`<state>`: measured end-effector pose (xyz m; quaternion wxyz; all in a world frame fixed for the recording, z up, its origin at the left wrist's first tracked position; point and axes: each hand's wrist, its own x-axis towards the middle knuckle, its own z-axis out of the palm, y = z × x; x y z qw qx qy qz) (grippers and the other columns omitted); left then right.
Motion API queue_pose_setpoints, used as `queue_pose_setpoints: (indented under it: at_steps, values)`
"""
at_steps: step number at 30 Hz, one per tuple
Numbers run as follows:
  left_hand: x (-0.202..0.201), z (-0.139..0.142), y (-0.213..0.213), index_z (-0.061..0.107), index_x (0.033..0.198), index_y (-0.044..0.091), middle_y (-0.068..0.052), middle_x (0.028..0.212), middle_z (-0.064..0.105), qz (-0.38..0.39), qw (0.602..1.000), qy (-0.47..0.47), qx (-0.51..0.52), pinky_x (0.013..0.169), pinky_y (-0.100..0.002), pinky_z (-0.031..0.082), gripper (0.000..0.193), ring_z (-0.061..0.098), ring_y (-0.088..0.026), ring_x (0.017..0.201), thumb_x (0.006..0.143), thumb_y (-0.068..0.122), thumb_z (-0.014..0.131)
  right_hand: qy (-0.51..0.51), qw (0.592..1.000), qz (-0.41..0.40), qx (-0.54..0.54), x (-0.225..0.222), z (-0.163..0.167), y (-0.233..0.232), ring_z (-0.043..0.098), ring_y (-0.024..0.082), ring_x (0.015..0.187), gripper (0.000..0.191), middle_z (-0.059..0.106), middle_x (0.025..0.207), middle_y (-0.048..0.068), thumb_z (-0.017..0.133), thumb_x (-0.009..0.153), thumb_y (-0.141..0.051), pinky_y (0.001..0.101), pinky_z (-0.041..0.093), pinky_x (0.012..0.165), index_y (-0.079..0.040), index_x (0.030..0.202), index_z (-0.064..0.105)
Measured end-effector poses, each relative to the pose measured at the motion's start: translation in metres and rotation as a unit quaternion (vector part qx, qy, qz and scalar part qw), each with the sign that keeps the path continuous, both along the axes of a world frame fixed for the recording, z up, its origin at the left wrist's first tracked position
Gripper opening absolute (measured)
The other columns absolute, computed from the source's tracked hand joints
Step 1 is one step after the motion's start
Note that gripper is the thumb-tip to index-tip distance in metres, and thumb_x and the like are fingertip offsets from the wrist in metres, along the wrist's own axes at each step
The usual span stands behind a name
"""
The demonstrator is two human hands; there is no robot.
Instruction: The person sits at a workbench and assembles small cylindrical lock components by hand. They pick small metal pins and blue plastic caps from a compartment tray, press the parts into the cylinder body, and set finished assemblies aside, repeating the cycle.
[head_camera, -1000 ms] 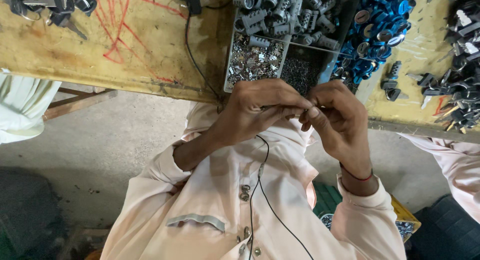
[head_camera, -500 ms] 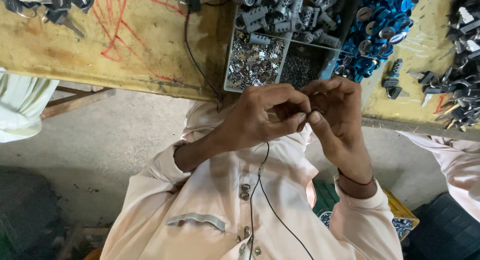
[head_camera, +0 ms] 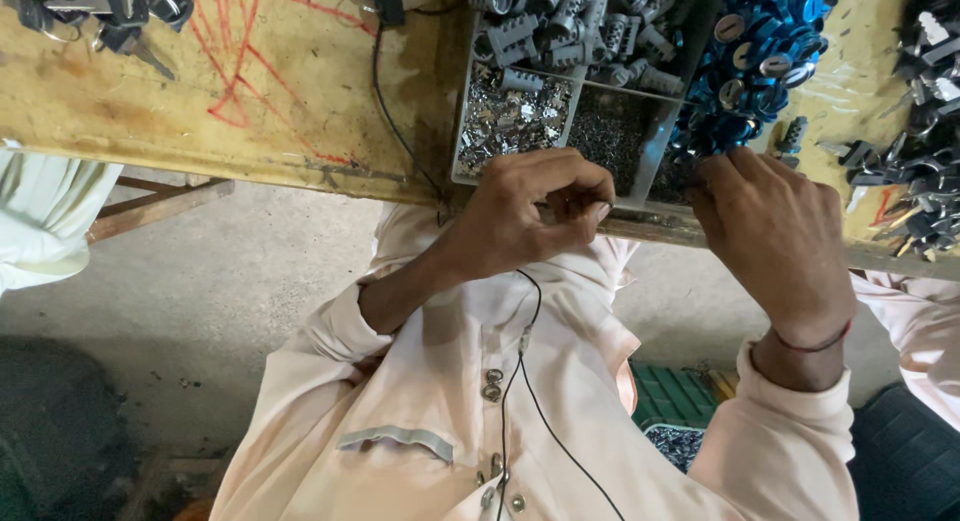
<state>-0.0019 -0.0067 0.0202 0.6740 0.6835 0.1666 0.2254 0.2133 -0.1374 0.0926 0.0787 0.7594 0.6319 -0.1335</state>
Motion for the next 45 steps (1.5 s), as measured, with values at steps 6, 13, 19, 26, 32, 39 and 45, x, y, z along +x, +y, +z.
queue_pose_setpoints:
  at_steps: [6, 13, 19, 26, 32, 39, 45]
  values:
    - [-0.001, 0.002, 0.001, 0.068, 0.108, 0.003, -0.004, 0.096, 0.069, -0.007, 1.000, -0.023, -0.006, 0.076, -0.026, 0.061, 0.013, 0.070, -0.011, 0.081, 0.096, 0.005, 0.074, 0.043, 0.997, -0.058, 0.035, 0.001, -0.001, -0.005, 0.068, 0.031, 0.081, 0.011, 0.066, 0.094, 0.009, 0.071, 0.103, -0.014, 0.0450, 0.048, 0.067, -0.006, 0.105, 0.063]
    - [-0.003, 0.008, -0.006, 0.065, 0.113, 0.004, -0.004, 0.096, 0.066, 0.000, 0.999, -0.019, 0.038, 0.075, -0.027, 0.059, 0.015, 0.068, -0.011, 0.082, 0.101, 0.008, 0.072, 0.244, 0.935, -0.193, 0.167, -0.007, -0.009, -0.016, 0.064, 0.019, 0.075, 0.007, 0.064, 0.096, 0.010, 0.067, 0.112, 0.000, 0.0272, 0.048, 0.065, 0.001, 0.110, 0.060]
    - [0.004, 0.016, -0.025, 0.066, 0.117, 0.001, -0.004, 0.100, 0.072, 0.018, 0.986, 0.007, -0.164, 0.074, -0.026, 0.063, 0.019, 0.071, -0.008, 0.086, 0.104, 0.014, 0.069, 0.426, 0.813, -0.272, 0.289, -0.066, -0.020, -0.025, 0.059, 0.008, 0.070, 0.008, 0.061, 0.091, 0.006, 0.067, 0.104, -0.001, 0.0210, 0.048, 0.063, -0.001, 0.107, 0.059]
    - [-0.004, 0.012, -0.019, 0.066, 0.120, -0.003, -0.007, 0.103, 0.073, -0.063, 0.937, -0.021, -0.344, 0.078, -0.028, 0.066, 0.026, 0.073, -0.011, 0.091, 0.105, 0.017, 0.067, 0.376, 0.855, -0.242, 0.262, -0.078, -0.029, -0.034, 0.063, 0.013, 0.068, 0.011, 0.064, 0.094, 0.008, 0.066, 0.101, 0.005, 0.0230, 0.051, 0.064, 0.001, 0.110, 0.061]
    - [-0.007, 0.018, -0.014, 0.067, 0.120, -0.002, -0.006, 0.103, 0.074, -0.068, 0.952, 0.015, -0.299, 0.081, -0.026, 0.065, 0.024, 0.074, -0.009, 0.091, 0.105, 0.017, 0.067, 0.323, 0.897, -0.186, 0.237, -0.073, -0.014, -0.033, 0.064, 0.014, 0.074, 0.014, 0.065, 0.092, 0.010, 0.072, 0.098, 0.003, 0.0253, 0.051, 0.065, 0.001, 0.108, 0.062]
    - [-0.008, 0.023, -0.016, 0.067, 0.113, 0.000, -0.004, 0.102, 0.069, 0.000, 0.994, -0.028, -0.102, 0.075, -0.020, 0.063, 0.016, 0.073, -0.007, 0.085, 0.108, 0.015, 0.069, 0.329, 0.881, -0.182, 0.287, -0.076, -0.028, -0.035, 0.066, 0.018, 0.073, 0.014, 0.066, 0.091, 0.011, 0.071, 0.102, 0.003, 0.0268, 0.053, 0.069, 0.001, 0.112, 0.061]
    - [-0.006, 0.011, -0.007, 0.069, 0.110, -0.002, -0.003, 0.090, 0.071, -0.094, 0.924, 0.010, -0.371, 0.060, -0.023, 0.057, 0.018, 0.065, -0.007, 0.072, 0.100, 0.012, 0.070, 0.216, 0.895, 0.010, 0.390, -0.071, -0.043, -0.026, 0.072, 0.030, 0.082, 0.018, 0.072, 0.097, 0.018, 0.069, 0.094, 0.012, 0.0371, 0.058, 0.073, 0.001, 0.108, 0.064]
